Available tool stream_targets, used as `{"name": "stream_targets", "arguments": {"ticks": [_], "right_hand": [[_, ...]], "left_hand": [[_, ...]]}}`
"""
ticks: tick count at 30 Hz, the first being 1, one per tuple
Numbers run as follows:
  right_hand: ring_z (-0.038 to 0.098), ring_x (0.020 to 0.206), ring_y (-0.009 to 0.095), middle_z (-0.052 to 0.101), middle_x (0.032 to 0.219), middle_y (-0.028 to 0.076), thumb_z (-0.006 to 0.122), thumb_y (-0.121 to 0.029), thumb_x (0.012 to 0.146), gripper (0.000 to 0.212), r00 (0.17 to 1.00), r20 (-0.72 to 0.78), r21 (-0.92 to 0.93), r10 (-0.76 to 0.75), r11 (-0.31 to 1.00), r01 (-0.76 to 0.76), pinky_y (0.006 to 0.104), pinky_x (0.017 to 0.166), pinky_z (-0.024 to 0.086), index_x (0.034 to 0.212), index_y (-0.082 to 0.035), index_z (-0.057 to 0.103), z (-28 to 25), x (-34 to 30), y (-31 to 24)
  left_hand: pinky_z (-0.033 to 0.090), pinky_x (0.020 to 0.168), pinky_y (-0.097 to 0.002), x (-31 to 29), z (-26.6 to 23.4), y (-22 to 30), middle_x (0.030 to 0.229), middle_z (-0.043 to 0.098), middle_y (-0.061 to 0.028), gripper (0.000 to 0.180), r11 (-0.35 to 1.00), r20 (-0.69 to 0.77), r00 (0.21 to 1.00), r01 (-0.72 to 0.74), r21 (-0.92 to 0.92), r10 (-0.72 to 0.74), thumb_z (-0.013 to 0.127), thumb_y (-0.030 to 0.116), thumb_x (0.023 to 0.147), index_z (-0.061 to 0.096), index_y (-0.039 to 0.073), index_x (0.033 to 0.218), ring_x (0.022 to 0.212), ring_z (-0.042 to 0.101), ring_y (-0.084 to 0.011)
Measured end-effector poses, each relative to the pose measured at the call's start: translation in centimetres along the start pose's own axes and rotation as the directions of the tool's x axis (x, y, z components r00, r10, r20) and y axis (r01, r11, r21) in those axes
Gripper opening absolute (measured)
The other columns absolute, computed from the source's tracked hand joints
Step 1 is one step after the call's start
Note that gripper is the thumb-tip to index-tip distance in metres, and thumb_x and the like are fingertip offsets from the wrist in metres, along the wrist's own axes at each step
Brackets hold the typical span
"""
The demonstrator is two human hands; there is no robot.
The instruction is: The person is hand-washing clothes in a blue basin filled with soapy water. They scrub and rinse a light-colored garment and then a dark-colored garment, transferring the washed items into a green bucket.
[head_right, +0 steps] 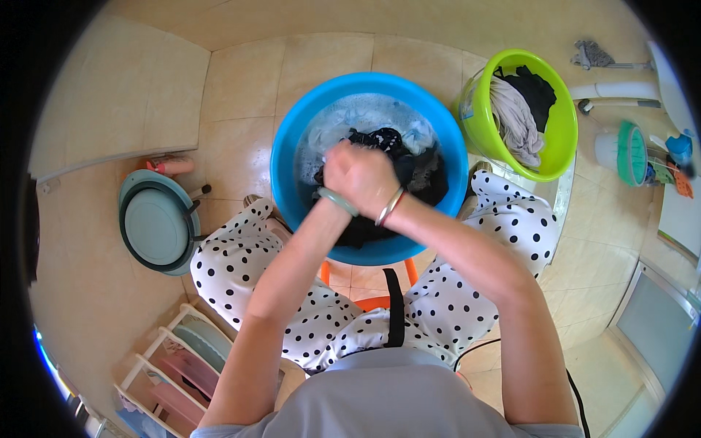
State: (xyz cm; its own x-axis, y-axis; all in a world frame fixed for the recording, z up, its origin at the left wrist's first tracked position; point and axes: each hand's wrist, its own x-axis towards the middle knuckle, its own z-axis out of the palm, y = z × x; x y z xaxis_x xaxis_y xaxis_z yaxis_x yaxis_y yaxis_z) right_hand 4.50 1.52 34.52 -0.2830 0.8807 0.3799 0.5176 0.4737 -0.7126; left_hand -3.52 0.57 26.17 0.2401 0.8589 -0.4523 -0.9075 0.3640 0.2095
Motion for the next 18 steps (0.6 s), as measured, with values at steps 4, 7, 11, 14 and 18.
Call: {"name": "stream_targets", "arguments": {"ticks": [4, 7, 11, 14, 18], "right_hand": [[0.06, 0.056, 0.031, 0.058, 0.066, 0.014, 0.055, -0.016, 0.087, 0.018, 0.996, 0.085, 0.056, 0.005, 0.998, -0.01, 0.04, 0.05, 0.049, 0.072, -0.004, 0.054, -0.4, -1.6, -0.4], [0.06, 0.058, 0.034, 0.06, 0.063, 0.016, 0.049, -0.021, 0.092, 0.03, 0.949, 0.105, -0.153, 0.299, 0.947, -0.281, 0.0436, 0.053, 0.049, 0.069, -0.003, 0.057, -1.4, -0.3, 5.8], [0.06, 0.06, 0.035, 0.06, 0.062, 0.016, 0.05, -0.024, 0.093, 0.036, 0.874, 0.062, -0.072, 0.482, 0.876, -0.477, 0.0436, 0.053, 0.049, 0.064, -0.003, 0.058, -0.8, -0.8, 5.1], [0.06, 0.058, 0.035, 0.057, 0.06, 0.016, 0.051, -0.02, 0.092, 0.026, 0.999, 0.035, 0.069, 0.04, 0.997, -0.042, 0.0441, 0.051, 0.048, 0.072, -0.005, 0.055, -0.7, -0.7, -2.0], [0.059, 0.056, 0.035, 0.058, 0.061, 0.015, 0.051, -0.02, 0.091, 0.029, 0.991, 0.023, -0.007, 0.133, 0.991, -0.133, 0.0441, 0.052, 0.048, 0.069, -0.003, 0.055, -0.4, -1.7, 1.7]], "left_hand": [[0.035, 0.052, -0.0302, 0.3, 0.1, 1.0, 0.057, 0.042, 0.0023, 0.028, 0.989, -0.26, 0.96, 0.13, 0.07, -0.107, 0.044, 0.028, 0.095, 0.045, 0.016, 0.07, 0.055, 0.044, -0.0127], [0.037, 0.068, -0.0257, -1.5, 4.6, -2.8, 0.073, 0.049, 0.0019, 0.025, 0.879, -0.425, 0.896, 0.096, 0.467, 0.127, 0.046, 0.024, 0.093, 0.05, 0.012, 0.072, 0.074, 0.048, -0.0103], [0.041, 0.07, -0.0282, -1.3, 4.3, -2.7, 0.077, 0.054, -0.0005, 0.024, 0.898, -0.503, 0.855, 0.116, 0.424, 0.127, 0.046, 0.027, 0.093, 0.053, 0.012, 0.075, 0.077, 0.051, -0.0138], [0.046, 0.059, -0.0376, 0.2, -2.0, 2.4, 0.07, 0.058, -0.0007, 0.031, 0.959, 0.094, 0.955, 0.281, 0.027, -0.282, 0.044, 0.03, 0.095, 0.054, 0.015, 0.069, 0.068, 0.057, -0.0186], [0.042, 0.06, -0.0321, -0.1, 2.5, -1.9, 0.068, 0.054, -0.0002, 0.031, 0.971, -0.406, 0.913, 0.055, 0.233, 0.046, 0.043, 0.026, 0.094, 0.052, 0.015, 0.066, 0.068, 0.053, -0.0156]]}}
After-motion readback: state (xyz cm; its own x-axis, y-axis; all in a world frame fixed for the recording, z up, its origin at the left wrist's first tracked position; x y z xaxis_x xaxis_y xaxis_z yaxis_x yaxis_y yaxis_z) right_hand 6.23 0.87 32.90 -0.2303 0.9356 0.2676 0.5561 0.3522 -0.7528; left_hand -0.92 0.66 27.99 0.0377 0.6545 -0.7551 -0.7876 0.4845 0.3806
